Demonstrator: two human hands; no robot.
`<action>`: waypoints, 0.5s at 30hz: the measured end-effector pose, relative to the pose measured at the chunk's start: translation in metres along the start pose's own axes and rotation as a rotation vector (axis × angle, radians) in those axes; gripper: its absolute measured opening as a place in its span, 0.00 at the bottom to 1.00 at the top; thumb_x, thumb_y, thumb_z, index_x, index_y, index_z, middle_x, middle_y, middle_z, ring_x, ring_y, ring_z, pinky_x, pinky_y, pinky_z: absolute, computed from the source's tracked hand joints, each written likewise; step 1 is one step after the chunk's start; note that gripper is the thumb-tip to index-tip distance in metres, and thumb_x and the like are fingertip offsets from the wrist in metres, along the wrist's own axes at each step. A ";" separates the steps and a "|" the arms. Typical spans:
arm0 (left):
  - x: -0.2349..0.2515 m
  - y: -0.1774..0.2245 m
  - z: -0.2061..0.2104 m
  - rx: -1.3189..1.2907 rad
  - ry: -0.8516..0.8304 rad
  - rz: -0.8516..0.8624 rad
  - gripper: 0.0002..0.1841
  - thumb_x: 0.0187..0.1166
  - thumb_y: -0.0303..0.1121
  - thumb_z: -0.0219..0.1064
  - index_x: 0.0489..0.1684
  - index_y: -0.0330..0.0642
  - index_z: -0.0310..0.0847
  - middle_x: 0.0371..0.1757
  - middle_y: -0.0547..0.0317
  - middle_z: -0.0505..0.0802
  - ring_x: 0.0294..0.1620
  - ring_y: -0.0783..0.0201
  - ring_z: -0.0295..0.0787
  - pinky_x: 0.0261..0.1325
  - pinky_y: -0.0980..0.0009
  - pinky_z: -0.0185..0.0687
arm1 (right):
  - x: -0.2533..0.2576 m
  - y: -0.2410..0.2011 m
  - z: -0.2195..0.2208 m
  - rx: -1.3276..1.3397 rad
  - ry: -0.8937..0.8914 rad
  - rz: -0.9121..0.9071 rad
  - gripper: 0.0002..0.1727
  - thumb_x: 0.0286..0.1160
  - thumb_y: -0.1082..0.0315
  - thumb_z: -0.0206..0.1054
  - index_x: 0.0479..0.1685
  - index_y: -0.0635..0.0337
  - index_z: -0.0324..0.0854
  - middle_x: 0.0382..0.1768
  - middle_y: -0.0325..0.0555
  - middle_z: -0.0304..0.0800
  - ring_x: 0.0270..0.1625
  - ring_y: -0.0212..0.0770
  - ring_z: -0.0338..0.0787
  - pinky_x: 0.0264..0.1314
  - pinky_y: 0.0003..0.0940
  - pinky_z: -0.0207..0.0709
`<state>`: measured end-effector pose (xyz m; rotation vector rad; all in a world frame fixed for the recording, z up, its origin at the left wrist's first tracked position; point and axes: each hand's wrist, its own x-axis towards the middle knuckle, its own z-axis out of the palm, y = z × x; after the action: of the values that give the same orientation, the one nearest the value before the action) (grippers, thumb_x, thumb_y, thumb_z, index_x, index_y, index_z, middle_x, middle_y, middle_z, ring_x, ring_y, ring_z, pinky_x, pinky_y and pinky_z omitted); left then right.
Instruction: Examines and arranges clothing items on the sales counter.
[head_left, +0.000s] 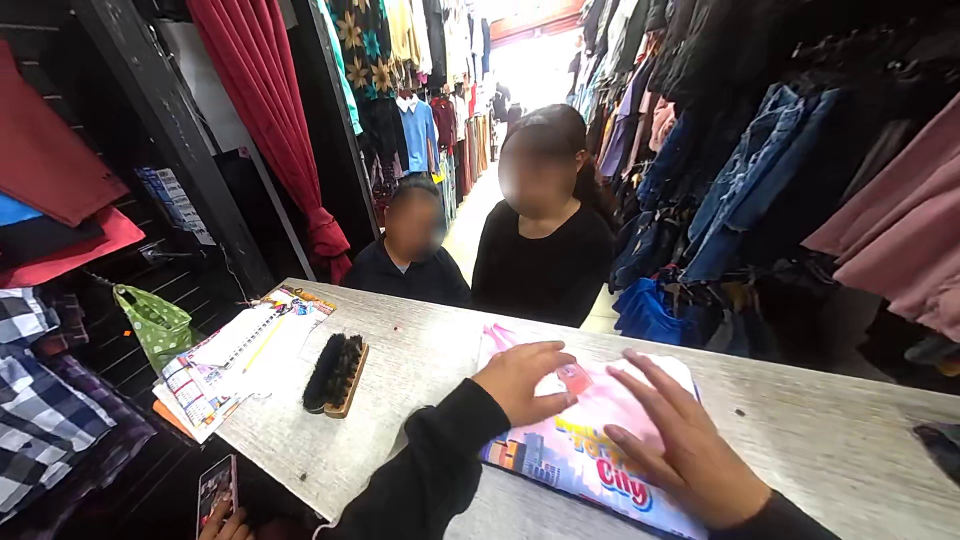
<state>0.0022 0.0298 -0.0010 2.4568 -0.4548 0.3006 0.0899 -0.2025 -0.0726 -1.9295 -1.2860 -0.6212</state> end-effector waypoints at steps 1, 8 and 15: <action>0.004 -0.002 0.006 0.066 -0.025 -0.006 0.26 0.80 0.39 0.70 0.75 0.36 0.80 0.83 0.41 0.77 0.85 0.46 0.71 0.84 0.42 0.64 | 0.004 -0.001 -0.005 -0.025 0.054 -0.009 0.41 0.82 0.34 0.50 0.84 0.55 0.71 0.84 0.67 0.66 0.87 0.65 0.66 0.83 0.69 0.60; -0.006 -0.016 0.025 -0.063 -0.197 -0.177 0.25 0.89 0.41 0.55 0.80 0.39 0.76 0.85 0.44 0.76 0.91 0.49 0.63 0.92 0.38 0.38 | -0.006 -0.001 -0.007 -0.018 -0.372 0.134 0.34 0.85 0.41 0.48 0.76 0.55 0.81 0.78 0.57 0.80 0.82 0.66 0.75 0.77 0.83 0.54; -0.005 -0.015 0.023 -0.079 -0.209 -0.178 0.24 0.89 0.42 0.53 0.78 0.39 0.77 0.82 0.45 0.79 0.89 0.51 0.65 0.92 0.38 0.37 | -0.011 0.005 0.003 -0.051 -0.267 0.120 0.38 0.83 0.35 0.43 0.69 0.50 0.87 0.72 0.51 0.86 0.78 0.59 0.82 0.75 0.79 0.62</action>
<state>0.0058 0.0286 -0.0292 2.4408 -0.3250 -0.0475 0.0905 -0.2077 -0.0843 -2.1694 -1.3120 -0.3470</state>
